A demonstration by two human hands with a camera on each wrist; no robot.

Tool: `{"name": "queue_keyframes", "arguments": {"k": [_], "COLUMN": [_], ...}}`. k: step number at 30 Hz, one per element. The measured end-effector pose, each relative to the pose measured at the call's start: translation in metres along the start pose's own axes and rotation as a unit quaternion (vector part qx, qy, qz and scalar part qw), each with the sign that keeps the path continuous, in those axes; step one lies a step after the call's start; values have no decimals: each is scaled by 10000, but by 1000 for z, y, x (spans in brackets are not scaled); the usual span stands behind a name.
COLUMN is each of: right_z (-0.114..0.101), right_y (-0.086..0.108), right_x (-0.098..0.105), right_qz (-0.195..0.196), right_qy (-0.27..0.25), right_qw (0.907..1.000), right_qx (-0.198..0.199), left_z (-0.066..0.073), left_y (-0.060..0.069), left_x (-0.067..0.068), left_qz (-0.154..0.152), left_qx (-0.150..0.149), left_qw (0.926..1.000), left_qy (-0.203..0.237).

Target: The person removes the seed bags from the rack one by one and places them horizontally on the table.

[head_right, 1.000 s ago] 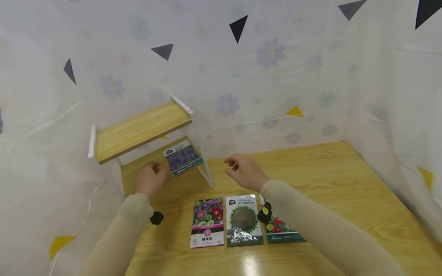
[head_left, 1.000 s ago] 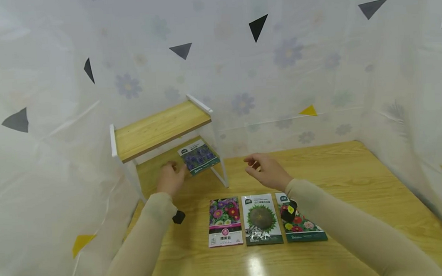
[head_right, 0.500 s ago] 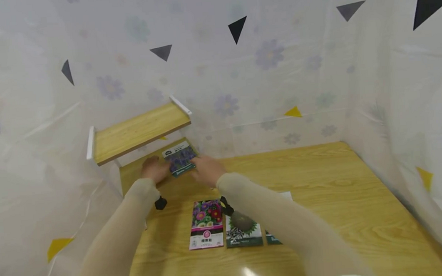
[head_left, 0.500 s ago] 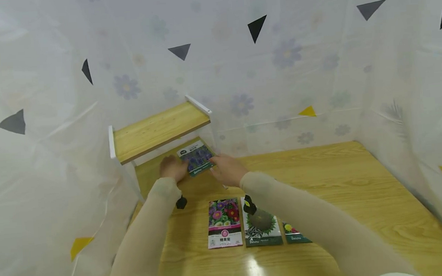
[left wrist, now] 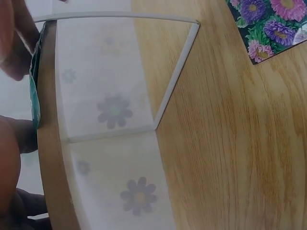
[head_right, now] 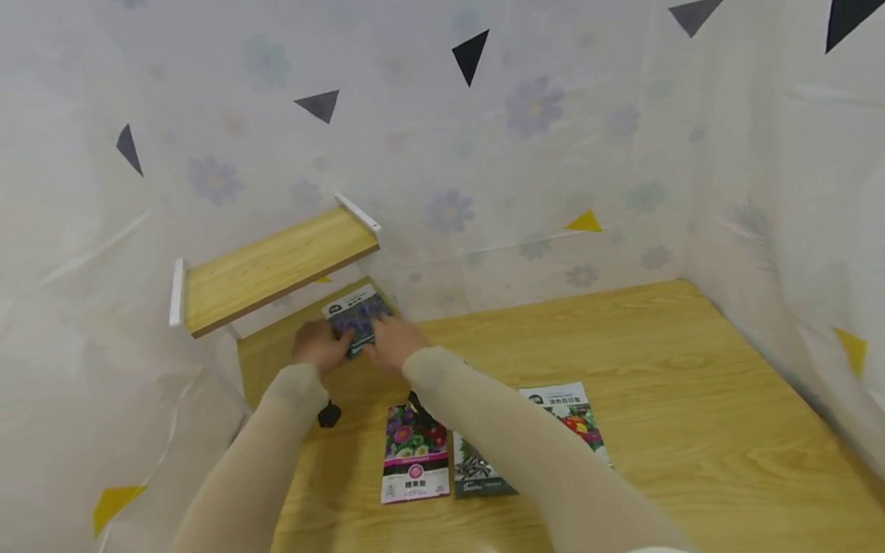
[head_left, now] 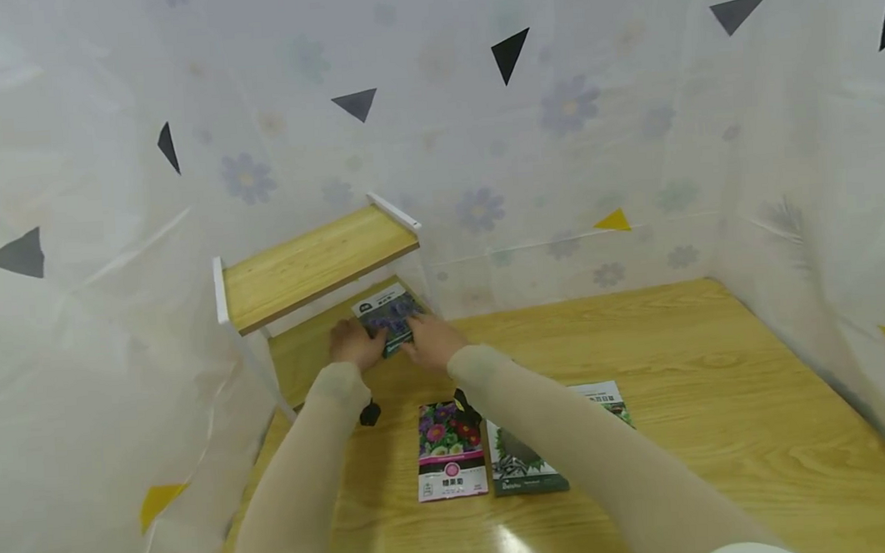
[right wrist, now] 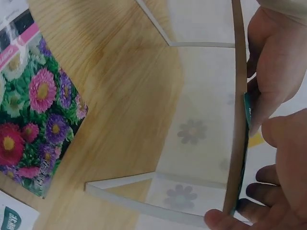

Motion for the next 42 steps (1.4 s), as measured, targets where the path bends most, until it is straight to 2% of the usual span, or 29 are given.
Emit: {"name": "queue_keyframes", "arguments": {"k": [5,10,17,22,27,32,35,42], "right_z": [2,6,9,7,5,4,6,17], "right_y": [6,6,3,4,4,3,4,8], "right_x": [-9,-11,-13,-8,-5,-6,-6,-9], "right_qz": [-239,26,284,622,831,984,1220,1413], "right_qy": [201,66,9,52,153,163,0,-1075], "right_qw": [9994,9998,9995,9976,9957,9944,9923,9831], "right_qx": [133,211,157,310,385,344,196,-444], "left_z": [2,5,8,9,13,13,14,18], "left_y": [4,5,7,10,17,24,27,34], "left_x": [-4,-4,-5,-5,-4,-5,-7,-7], "left_qz": [-215,-237,-173,-66,-78,-140,-157,-65], "left_qx": [-17,-22,-321,-471,-651,-663,-698,-682], "left_qw": [9997,9997,9982,9960,9945,9928,9923,9927], "left_qy": [77,59,-484,-751,-812,-986,-1014,-989]}}
Point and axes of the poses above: each hand's wrist, its own y-axis away from the middle knuckle, its own x-axis out of the back of the hand, z = x × y, the point moved 6 cm from there along -y, towards the middle knuckle, and after that the axes turned 8 degrees about y, right-handed, at the moved point
